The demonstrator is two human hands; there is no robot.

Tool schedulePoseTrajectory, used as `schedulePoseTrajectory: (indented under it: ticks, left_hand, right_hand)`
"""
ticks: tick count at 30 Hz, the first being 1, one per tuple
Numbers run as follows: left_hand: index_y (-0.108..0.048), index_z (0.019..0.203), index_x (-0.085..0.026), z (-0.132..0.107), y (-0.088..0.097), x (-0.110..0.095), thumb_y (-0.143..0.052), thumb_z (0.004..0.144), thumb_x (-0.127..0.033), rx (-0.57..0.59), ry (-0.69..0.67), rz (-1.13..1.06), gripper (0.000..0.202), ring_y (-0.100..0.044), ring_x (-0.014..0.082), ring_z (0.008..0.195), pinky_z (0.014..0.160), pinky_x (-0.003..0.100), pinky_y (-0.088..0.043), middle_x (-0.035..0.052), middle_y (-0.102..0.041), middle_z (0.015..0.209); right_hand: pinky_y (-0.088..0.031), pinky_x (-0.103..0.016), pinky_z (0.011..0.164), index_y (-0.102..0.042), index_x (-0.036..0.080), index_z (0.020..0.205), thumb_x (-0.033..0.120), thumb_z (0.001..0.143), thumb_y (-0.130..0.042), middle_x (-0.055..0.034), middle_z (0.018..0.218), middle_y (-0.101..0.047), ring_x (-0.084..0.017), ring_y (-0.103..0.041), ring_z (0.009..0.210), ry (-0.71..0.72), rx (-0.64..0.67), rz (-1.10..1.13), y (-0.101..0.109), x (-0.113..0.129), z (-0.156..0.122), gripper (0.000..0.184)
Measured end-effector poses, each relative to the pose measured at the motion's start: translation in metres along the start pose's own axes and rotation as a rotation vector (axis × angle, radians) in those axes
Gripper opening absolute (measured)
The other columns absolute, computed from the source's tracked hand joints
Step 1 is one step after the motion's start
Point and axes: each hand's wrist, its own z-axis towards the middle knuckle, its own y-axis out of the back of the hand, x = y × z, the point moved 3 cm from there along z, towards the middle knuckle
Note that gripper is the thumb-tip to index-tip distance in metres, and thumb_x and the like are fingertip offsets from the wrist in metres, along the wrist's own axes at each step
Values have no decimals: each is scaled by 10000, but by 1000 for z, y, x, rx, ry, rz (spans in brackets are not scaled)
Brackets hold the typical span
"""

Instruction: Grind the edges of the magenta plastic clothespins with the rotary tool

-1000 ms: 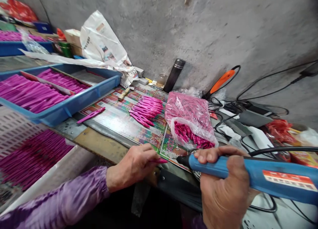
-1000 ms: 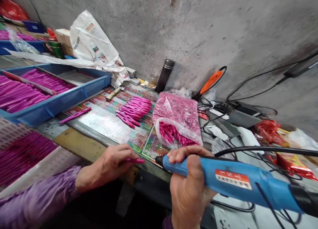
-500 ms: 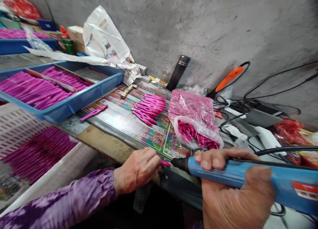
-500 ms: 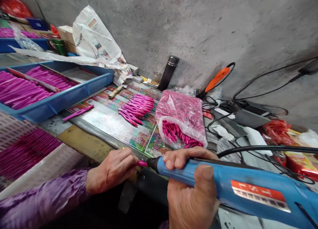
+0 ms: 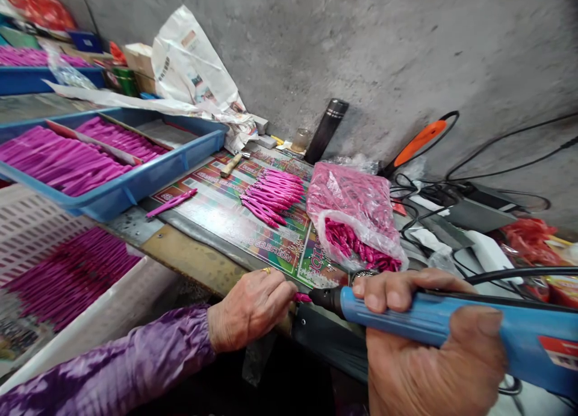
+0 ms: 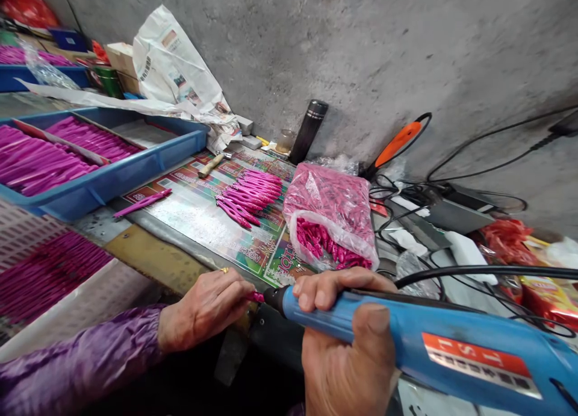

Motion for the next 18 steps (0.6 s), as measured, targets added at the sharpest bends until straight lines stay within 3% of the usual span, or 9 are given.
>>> schedulePoseTrajectory:
  ticks: [4,14,18]
  left_hand:
    - [-557,1159,-139,-1,1,0,-355,1131,-172,2,-21,38,206,-573,151,672,595,285,-440,16,-657,817]
    - [-587,1200,-114,-5,0,1,-386,1117,-126,24,-55,10,218,-593,149,697,600,288,-462,31,-685,855]
    - [-605,1233,-102,-9,-1,1,-449,1102,-115,10,-52,-10,204,-607,153,717,617,294,-464,33,-696,878]
  right_hand:
    - [-566,-299,653,-640,230,819,629,751,-844,57,616,-529,-118,-514,585,10,8,-10,0,-1,-1,454]
    - [-564,-304,644,-623,228,813,617,749,-839,60,616,-525,-118,-505,575,20,-25,-32,5,2,-1,449]
    - [-565,-312,657,-625,230,840,540,818,-780,53,636,-537,-126,-529,596,51,-30,-52,9,1,2,347]
